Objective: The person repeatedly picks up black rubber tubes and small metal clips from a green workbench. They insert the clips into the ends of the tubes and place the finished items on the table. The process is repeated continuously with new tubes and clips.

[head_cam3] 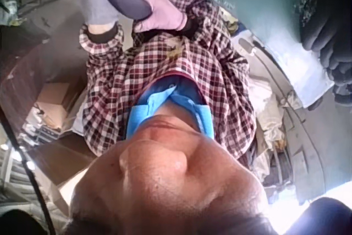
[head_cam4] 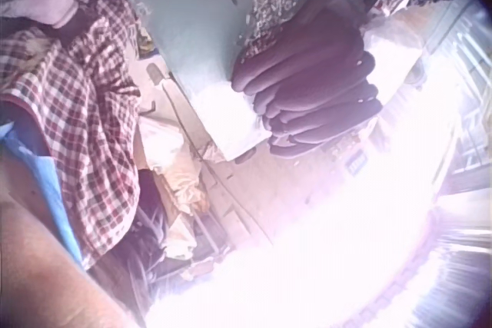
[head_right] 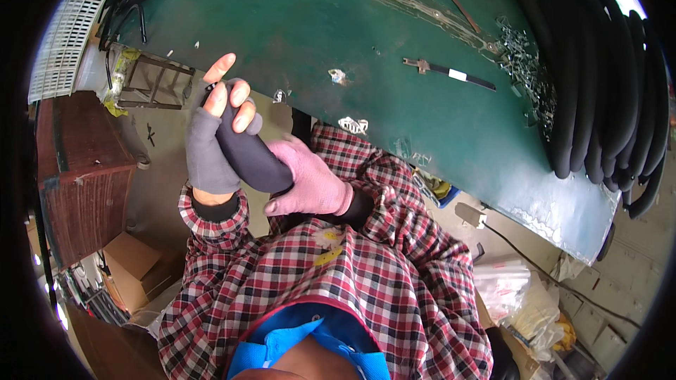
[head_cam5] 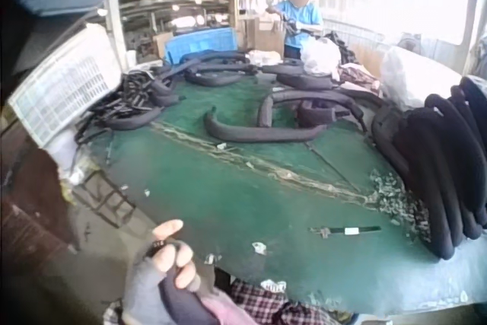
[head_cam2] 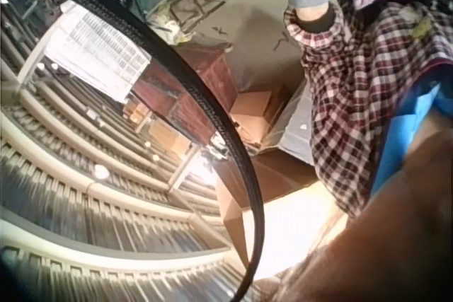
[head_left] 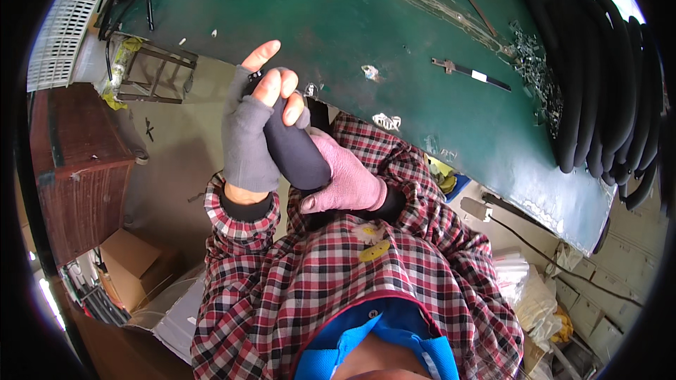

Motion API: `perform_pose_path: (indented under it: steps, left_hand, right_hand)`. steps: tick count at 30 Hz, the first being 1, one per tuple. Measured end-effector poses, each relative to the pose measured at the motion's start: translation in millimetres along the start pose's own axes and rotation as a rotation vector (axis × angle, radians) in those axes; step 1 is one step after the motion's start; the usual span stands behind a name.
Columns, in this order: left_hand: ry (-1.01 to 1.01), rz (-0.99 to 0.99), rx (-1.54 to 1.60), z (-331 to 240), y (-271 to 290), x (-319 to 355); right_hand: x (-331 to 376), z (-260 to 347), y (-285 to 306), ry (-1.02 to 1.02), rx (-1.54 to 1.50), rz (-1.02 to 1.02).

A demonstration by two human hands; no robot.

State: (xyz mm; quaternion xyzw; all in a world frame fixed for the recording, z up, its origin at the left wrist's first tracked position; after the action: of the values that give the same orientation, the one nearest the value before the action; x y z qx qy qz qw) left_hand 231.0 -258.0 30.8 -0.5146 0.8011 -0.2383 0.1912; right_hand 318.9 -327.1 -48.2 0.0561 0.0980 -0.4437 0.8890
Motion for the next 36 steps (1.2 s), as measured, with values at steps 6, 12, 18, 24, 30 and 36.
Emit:
perform_pose_path:
  steps: [6,12,18,24,30,36]
  left_hand:
    - [0.24,-0.07,-0.108,35,-5,13]
    - [0.273,0.009,-0.213,67,-21,27]
    - [0.227,0.021,-0.329,64,20,29]
    - [0.36,0.16,-0.536,74,5,31]
    - [0.439,0.211,-0.555,110,-3,36]
    - [0.378,0.184,-0.656,102,-9,37]
  right_hand:
    - [6,-19,-1,0.089,-0.041,-0.271]
    - [21,-49,2,-0.031,-0.192,-0.417]
    - [18,-16,16,-0.136,0.4,-0.003]
    - [166,130,168,-0.096,0.284,-0.532]
    - [273,150,257,-0.73,1.271,-1.204]
    - [263,110,274,-0.921,1.22,-1.166]
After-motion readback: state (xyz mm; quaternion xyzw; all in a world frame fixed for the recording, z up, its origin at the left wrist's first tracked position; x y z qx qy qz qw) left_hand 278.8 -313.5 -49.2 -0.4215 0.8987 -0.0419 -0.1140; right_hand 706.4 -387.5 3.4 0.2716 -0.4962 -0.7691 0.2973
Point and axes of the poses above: each hand's wrist, its own x-axis away from the middle knuckle, its own y-axis out of the back of the hand, z = x × y, the point moved 9 cm from there along -x, towards the middle knuckle, and after that the axes turned 15 degrees about z, right-handed, at the moved point
